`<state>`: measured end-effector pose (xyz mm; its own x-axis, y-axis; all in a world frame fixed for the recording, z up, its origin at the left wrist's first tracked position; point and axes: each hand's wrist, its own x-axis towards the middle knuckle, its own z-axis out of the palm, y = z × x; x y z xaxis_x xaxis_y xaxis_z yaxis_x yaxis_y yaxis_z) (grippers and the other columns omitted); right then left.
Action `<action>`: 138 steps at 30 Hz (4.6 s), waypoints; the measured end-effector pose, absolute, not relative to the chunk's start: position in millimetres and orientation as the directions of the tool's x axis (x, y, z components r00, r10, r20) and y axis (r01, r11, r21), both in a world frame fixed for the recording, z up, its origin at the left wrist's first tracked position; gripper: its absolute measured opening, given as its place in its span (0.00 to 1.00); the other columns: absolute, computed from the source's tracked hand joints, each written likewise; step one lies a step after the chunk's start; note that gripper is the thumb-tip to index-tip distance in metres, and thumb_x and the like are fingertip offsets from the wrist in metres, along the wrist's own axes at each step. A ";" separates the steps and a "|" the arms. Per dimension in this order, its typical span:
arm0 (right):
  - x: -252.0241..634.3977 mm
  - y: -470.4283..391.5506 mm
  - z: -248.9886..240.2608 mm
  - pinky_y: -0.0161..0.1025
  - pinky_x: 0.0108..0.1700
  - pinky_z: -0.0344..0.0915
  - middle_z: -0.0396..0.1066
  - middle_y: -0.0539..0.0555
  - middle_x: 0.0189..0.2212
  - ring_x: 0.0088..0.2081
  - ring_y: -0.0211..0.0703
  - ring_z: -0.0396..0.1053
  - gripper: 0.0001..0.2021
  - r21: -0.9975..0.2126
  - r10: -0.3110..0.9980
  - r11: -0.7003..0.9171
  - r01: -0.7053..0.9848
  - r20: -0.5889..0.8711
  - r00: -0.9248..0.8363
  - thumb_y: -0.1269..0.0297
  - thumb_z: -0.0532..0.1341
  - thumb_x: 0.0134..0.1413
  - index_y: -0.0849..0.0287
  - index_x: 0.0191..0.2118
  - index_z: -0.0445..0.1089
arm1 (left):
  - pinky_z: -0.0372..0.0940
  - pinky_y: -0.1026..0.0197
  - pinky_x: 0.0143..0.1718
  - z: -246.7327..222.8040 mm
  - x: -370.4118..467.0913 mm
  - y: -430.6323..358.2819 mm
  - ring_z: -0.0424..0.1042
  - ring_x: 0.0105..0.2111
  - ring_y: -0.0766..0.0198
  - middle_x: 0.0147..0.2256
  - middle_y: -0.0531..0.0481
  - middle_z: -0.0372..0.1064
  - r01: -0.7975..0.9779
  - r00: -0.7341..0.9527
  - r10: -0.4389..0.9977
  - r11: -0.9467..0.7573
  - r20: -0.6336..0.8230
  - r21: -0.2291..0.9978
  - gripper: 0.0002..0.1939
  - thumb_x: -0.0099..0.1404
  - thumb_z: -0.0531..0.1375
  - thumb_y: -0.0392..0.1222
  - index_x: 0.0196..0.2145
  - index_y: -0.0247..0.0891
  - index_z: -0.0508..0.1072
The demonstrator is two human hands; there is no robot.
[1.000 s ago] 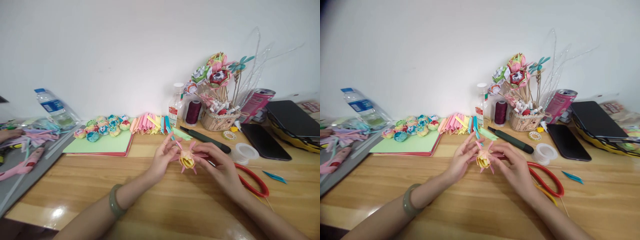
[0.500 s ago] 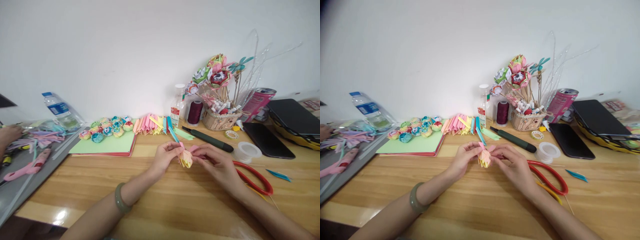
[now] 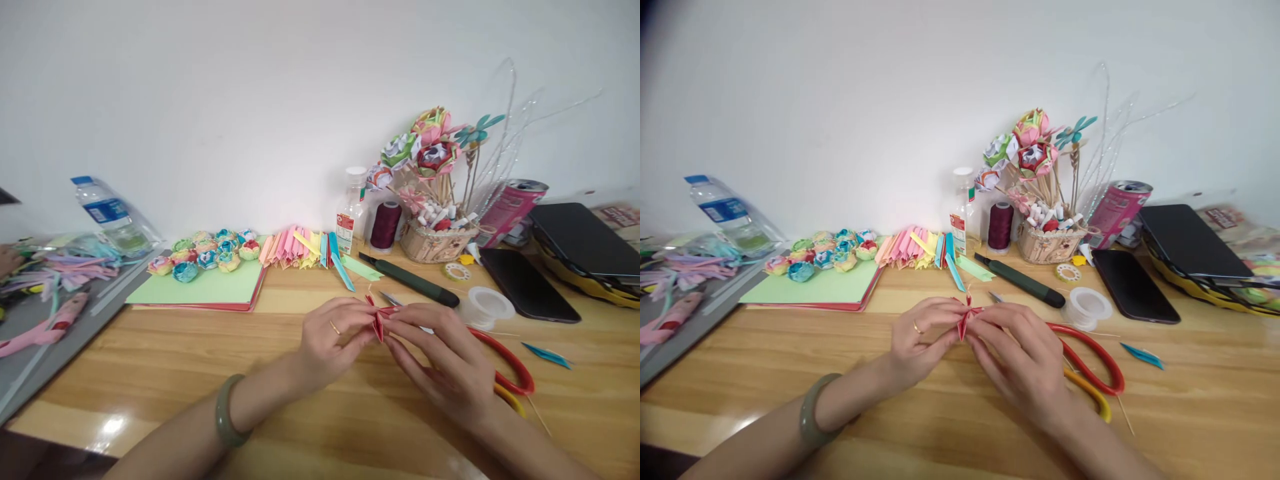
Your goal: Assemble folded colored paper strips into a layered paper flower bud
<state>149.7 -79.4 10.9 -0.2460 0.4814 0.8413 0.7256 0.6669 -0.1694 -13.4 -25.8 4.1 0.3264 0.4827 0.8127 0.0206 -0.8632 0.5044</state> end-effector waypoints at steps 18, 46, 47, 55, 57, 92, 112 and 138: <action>150.8 -77.0 10.8 0.43 0.34 0.70 0.73 0.54 0.32 0.34 0.44 0.71 0.14 -0.166 0.509 0.653 0.739 0.818 -0.267 0.76 0.62 0.48 0.54 0.42 0.68 | 0.69 0.56 0.46 -3.9 -17.1 -21.3 0.74 0.42 0.60 0.36 0.44 0.76 0.073 0.411 0.453 -0.881 0.791 0.467 0.08 0.59 0.57 0.33 0.38 0.37 0.72; 159.5 -61.9 12.7 0.34 0.29 0.65 0.67 0.50 0.26 0.28 0.38 0.66 0.10 -0.988 0.978 0.001 0.156 -0.032 -0.208 0.57 0.62 0.48 0.58 0.27 0.65 | 0.62 0.66 0.29 5.8 -11.6 -15.3 0.65 0.25 0.70 0.25 0.51 0.66 -0.029 0.570 0.820 -0.047 0.056 0.998 0.13 0.50 0.65 0.45 0.23 0.33 0.68; 159.8 -61.2 11.8 0.34 0.29 0.64 0.67 0.50 0.27 0.29 0.38 0.66 0.11 -0.992 0.975 -0.054 0.117 -0.078 -0.210 0.57 0.63 0.47 0.58 0.27 0.64 | 0.61 0.66 0.28 5.9 -11.6 -14.9 0.65 0.25 0.71 0.24 0.52 0.66 -0.026 0.589 0.807 0.056 -0.030 0.998 0.14 0.49 0.66 0.45 0.23 0.33 0.67; 158.3 -59.4 11.8 0.32 0.23 0.57 0.66 0.47 0.20 0.21 0.33 0.62 0.16 -0.960 0.946 -0.281 0.010 -0.279 -0.163 0.52 0.66 0.42 0.59 0.25 0.62 | 0.64 0.63 0.33 3.3 -11.0 -7.2 0.68 0.28 0.69 0.29 0.50 0.69 -0.026 0.674 0.688 0.385 -0.268 0.922 0.18 0.41 0.69 0.45 0.26 0.31 0.70; 159.0 -57.3 11.6 0.32 0.24 0.59 0.67 0.48 0.21 0.22 0.33 0.64 0.15 -0.961 0.945 -0.278 0.010 -0.275 -0.175 0.54 0.66 0.41 0.60 0.26 0.64 | 0.63 0.65 0.32 1.9 -11.0 -5.1 0.68 0.27 0.70 0.27 0.51 0.69 -0.044 0.667 0.693 0.405 -0.275 0.913 0.17 0.41 0.70 0.43 0.25 0.31 0.70; 155.3 -62.9 2.2 0.33 0.28 0.63 0.68 0.49 0.25 0.26 0.37 0.67 0.10 -0.944 0.972 -0.026 0.328 -0.101 -0.214 0.58 0.60 0.51 0.58 0.28 0.63 | 0.56 0.70 0.16 1.6 -6.5 -15.9 0.62 0.15 0.74 0.19 0.56 0.64 0.064 0.589 0.785 0.192 -0.193 0.979 0.07 0.50 0.60 0.37 0.24 0.36 0.63; 164.4 -68.4 -10.7 0.35 0.28 0.63 0.76 0.54 0.29 0.28 0.40 0.72 0.04 -0.246 0.744 0.571 0.783 0.558 -0.367 0.72 0.56 0.55 0.56 0.34 0.65 | 0.63 0.68 0.27 -7.3 -8.2 -19.0 0.65 0.24 0.71 0.24 0.53 0.64 0.199 0.540 0.831 -0.279 0.132 0.940 0.03 0.56 0.55 0.36 0.25 0.36 0.67; 156.5 -61.1 16.7 0.36 0.29 0.63 0.71 0.52 0.26 0.28 0.41 0.67 0.15 -0.893 0.997 0.059 0.447 0.074 0.018 0.50 0.57 0.52 0.57 0.29 0.69 | 0.64 0.62 0.37 -6.1 -16.3 -14.6 0.68 0.33 0.66 0.31 0.48 0.68 0.070 0.400 0.743 -0.609 0.537 0.790 0.04 0.59 0.59 0.36 0.28 0.38 0.73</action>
<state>156.5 -61.1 16.7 0.0177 0.9971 0.0745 0.4468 0.0588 -0.8927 -16.3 -14.6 -6.1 0.3997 0.7427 0.5372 0.0696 -0.6090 0.7901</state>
